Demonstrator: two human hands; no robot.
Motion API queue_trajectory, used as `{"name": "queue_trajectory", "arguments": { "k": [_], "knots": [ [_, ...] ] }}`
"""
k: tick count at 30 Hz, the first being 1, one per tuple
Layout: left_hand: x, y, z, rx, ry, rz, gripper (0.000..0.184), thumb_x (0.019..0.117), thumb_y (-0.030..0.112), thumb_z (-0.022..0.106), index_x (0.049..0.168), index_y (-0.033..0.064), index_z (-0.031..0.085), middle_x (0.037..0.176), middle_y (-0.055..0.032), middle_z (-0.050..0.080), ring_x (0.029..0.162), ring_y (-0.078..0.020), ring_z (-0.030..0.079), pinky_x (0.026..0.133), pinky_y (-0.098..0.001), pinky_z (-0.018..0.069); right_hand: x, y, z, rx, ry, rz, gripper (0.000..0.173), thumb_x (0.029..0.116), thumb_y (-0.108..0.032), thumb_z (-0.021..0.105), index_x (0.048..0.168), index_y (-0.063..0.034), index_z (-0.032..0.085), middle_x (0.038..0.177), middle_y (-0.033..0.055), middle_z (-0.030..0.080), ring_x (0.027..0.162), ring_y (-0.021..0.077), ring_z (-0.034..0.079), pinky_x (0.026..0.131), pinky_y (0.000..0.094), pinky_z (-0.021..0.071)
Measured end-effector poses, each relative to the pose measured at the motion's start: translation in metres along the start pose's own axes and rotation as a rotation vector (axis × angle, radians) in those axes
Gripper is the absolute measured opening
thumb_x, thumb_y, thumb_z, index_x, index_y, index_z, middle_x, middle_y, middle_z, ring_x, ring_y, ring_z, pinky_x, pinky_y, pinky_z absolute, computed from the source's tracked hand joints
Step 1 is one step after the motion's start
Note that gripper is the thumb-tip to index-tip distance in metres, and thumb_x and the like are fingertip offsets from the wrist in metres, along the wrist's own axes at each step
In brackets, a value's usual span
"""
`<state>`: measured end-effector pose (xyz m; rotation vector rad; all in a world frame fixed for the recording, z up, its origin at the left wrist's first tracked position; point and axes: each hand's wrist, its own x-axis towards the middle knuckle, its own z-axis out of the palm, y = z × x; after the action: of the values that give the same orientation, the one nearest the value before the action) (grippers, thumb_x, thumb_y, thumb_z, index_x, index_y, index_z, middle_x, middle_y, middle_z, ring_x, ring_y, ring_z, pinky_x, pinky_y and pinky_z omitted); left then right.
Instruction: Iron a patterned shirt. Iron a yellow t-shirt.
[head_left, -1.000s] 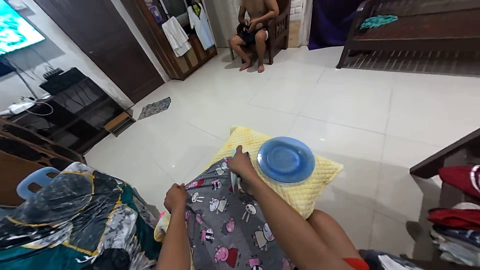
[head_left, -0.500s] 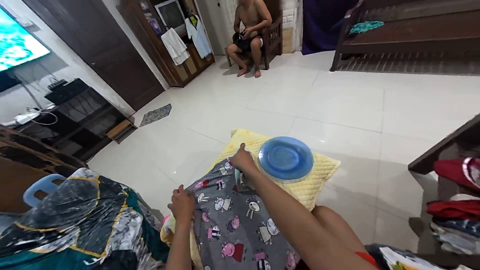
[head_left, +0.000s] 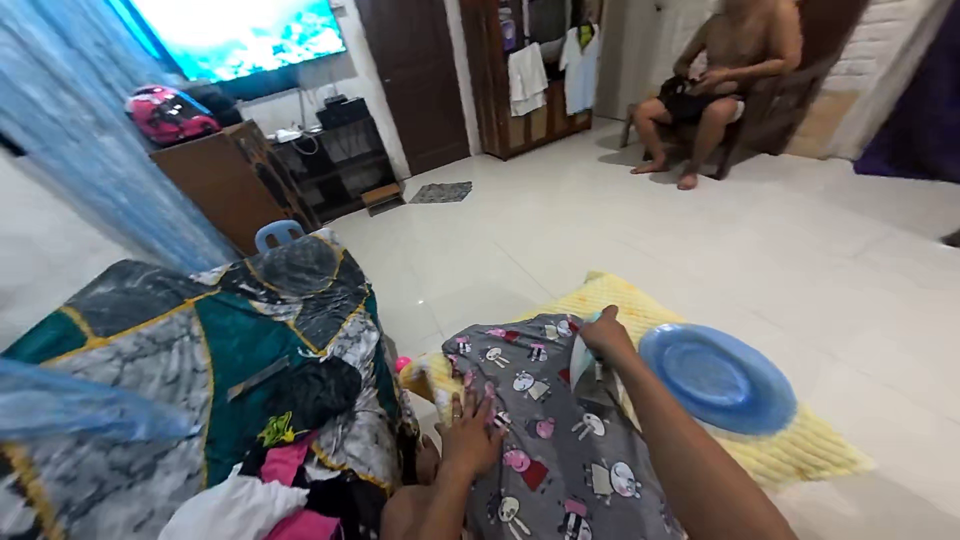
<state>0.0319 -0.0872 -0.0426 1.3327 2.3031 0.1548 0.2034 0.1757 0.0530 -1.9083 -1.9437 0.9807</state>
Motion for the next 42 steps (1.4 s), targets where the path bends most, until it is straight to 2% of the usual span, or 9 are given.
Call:
{"name": "queue_trajectory", "arguments": {
  "k": [6, 12, 15, 18, 21, 25, 31, 38, 42],
  "knots": [
    [-0.020, -0.017, 0.013, -0.119, 0.040, 0.016, 0.072, 0.0980, 0.069, 0.046, 0.162, 0.0418, 0.027, 0.174, 0.0100, 0.006, 0.160, -0.0318, 0.001, 0.112, -0.0798, 0.0217, 0.004, 0.015, -0.004, -0.096, 0.016, -0.034, 0.084, 0.0933, -0.027, 0.067, 0.160, -0.0020, 0.021, 0.128, 0.0343, 0.062, 0.116, 0.0482, 0.065, 0.095, 0.0668, 0.0524],
    [-0.018, -0.023, 0.022, -0.148, 0.107, 0.057, 0.069, 0.0984, 0.069, 0.043, 0.161, 0.0409, 0.032, 0.174, 0.0095, 0.009, 0.161, -0.0311, 0.001, 0.114, -0.0791, 0.0187, -0.075, 0.041, 0.001, -0.150, 0.005, -0.049, 0.074, 0.0975, -0.024, 0.063, 0.158, -0.0023, 0.026, 0.120, 0.0336, 0.066, 0.109, 0.0488, 0.068, 0.092, 0.0665, 0.0536],
    [-0.009, -0.021, 0.020, -0.162, 0.187, 0.037, 0.058, 0.0990, 0.064, 0.045, 0.151, 0.0393, 0.049, 0.170, 0.0070, 0.026, 0.159, -0.0317, 0.013, 0.114, -0.0757, 0.0227, -0.093, 0.047, 0.010, -0.133, 0.011, -0.059, 0.072, 0.0981, -0.023, 0.062, 0.157, -0.0035, 0.027, 0.114, 0.0327, 0.068, 0.104, 0.0485, 0.070, 0.089, 0.0664, 0.0546],
    [0.002, -0.015, 0.018, -0.171, 0.325, -0.005, 0.044, 0.1002, 0.060, 0.046, 0.131, 0.0356, 0.066, 0.156, 0.0038, 0.047, 0.149, -0.0306, 0.035, 0.108, -0.0659, 0.0371, -0.074, 0.044, 0.012, -0.060, 0.023, -0.066, 0.073, 0.0961, -0.024, 0.065, 0.157, -0.0047, 0.029, 0.116, 0.0327, 0.067, 0.104, 0.0489, 0.069, 0.088, 0.0678, 0.0539],
    [0.010, -0.010, 0.018, -0.168, 0.357, -0.032, 0.041, 0.0992, 0.056, 0.049, 0.125, 0.0314, 0.069, 0.151, -0.0003, 0.051, 0.143, -0.0324, 0.041, 0.102, -0.0593, 0.0436, -0.039, 0.033, 0.012, -0.014, 0.047, -0.073, 0.074, 0.0929, -0.024, 0.067, 0.156, -0.0062, 0.033, 0.118, 0.0311, 0.067, 0.106, 0.0483, 0.068, 0.089, 0.0673, 0.0539],
    [0.023, -0.009, 0.017, -0.168, 0.394, -0.087, 0.036, 0.0987, 0.051, 0.050, 0.118, 0.0281, 0.070, 0.141, -0.0010, 0.057, 0.135, -0.0313, 0.047, 0.099, -0.0563, 0.0455, -0.009, 0.013, 0.010, -0.044, 0.039, -0.062, 0.080, 0.0868, -0.020, 0.073, 0.154, -0.0039, 0.033, 0.123, 0.0313, 0.065, 0.111, 0.0468, 0.067, 0.092, 0.0656, 0.0539],
    [0.029, -0.011, 0.013, -0.199, 0.466, -0.172, 0.033, 0.0979, 0.045, 0.054, 0.111, 0.0217, 0.074, 0.129, -0.0048, 0.064, 0.126, -0.0305, 0.054, 0.095, -0.0528, 0.0489, -0.032, 0.026, 0.009, -0.047, 0.018, -0.048, 0.089, 0.0814, -0.016, 0.077, 0.156, -0.0081, 0.030, 0.119, 0.0303, 0.066, 0.108, 0.0470, 0.068, 0.090, 0.0662, 0.0545],
    [0.015, -0.010, 0.021, -0.169, 0.441, -0.139, 0.039, 0.0960, 0.046, 0.056, 0.122, 0.0211, 0.071, 0.150, -0.0090, 0.052, 0.138, -0.0334, 0.047, 0.102, -0.0537, 0.0463, -0.139, 0.053, 0.016, -0.082, -0.092, -0.041, 0.084, 0.0833, -0.015, 0.074, 0.156, -0.0122, 0.032, 0.109, 0.0271, 0.070, 0.098, 0.0449, 0.071, 0.083, 0.0639, 0.0569],
    [0.017, -0.010, 0.023, -0.195, 0.465, -0.140, 0.039, 0.0949, 0.047, 0.058, 0.122, 0.0211, 0.070, 0.159, -0.0127, 0.043, 0.143, -0.0368, 0.042, 0.104, -0.0554, 0.0448, -0.139, 0.058, 0.020, -0.056, -0.110, -0.046, 0.082, 0.0846, -0.016, 0.074, 0.156, -0.0136, 0.033, 0.109, 0.0265, 0.070, 0.097, 0.0439, 0.071, 0.083, 0.0633, 0.0570]
  ]
}}
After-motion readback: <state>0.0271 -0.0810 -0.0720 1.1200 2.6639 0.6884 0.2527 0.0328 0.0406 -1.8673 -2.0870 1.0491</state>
